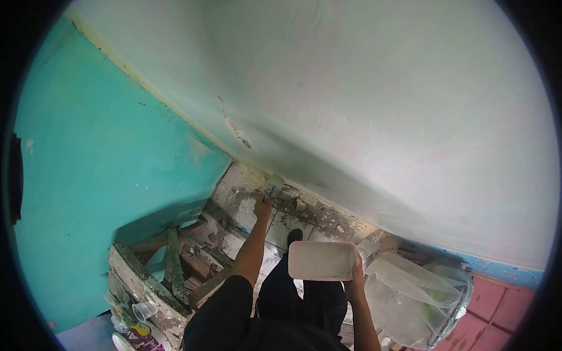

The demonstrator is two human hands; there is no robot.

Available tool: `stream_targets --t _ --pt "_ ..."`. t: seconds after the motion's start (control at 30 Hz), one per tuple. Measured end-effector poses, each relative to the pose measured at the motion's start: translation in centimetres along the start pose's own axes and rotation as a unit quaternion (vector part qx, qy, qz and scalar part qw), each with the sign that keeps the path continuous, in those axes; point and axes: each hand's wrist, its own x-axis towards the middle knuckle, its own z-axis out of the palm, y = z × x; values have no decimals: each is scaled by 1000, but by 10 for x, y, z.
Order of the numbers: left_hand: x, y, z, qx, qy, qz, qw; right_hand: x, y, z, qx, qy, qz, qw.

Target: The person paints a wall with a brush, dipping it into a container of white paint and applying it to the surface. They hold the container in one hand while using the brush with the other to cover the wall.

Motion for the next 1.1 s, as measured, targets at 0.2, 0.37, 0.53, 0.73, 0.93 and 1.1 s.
stream_targets --t 0.2,0.37,0.53,0.73,0.93,1.1 --pt "38 25 12 23 4 0 1000 2 13 0 -22 13 -10 1000" --pt "9 103 -87 -20 17 27 999 -1 7 10 -15 6 -5 1000" --pt "-51 172 -206 -116 101 175 972 -1 -3 27 10 -11 -32 999" --pt "-127 259 -337 -275 71 209 936 -9 -17 49 33 -9 -46 998" --pt "-161 308 -390 -411 87 268 867 -16 -26 50 57 -27 -66 996" --pt "-140 295 -336 -422 39 344 838 -23 -44 54 20 -31 -66 997"
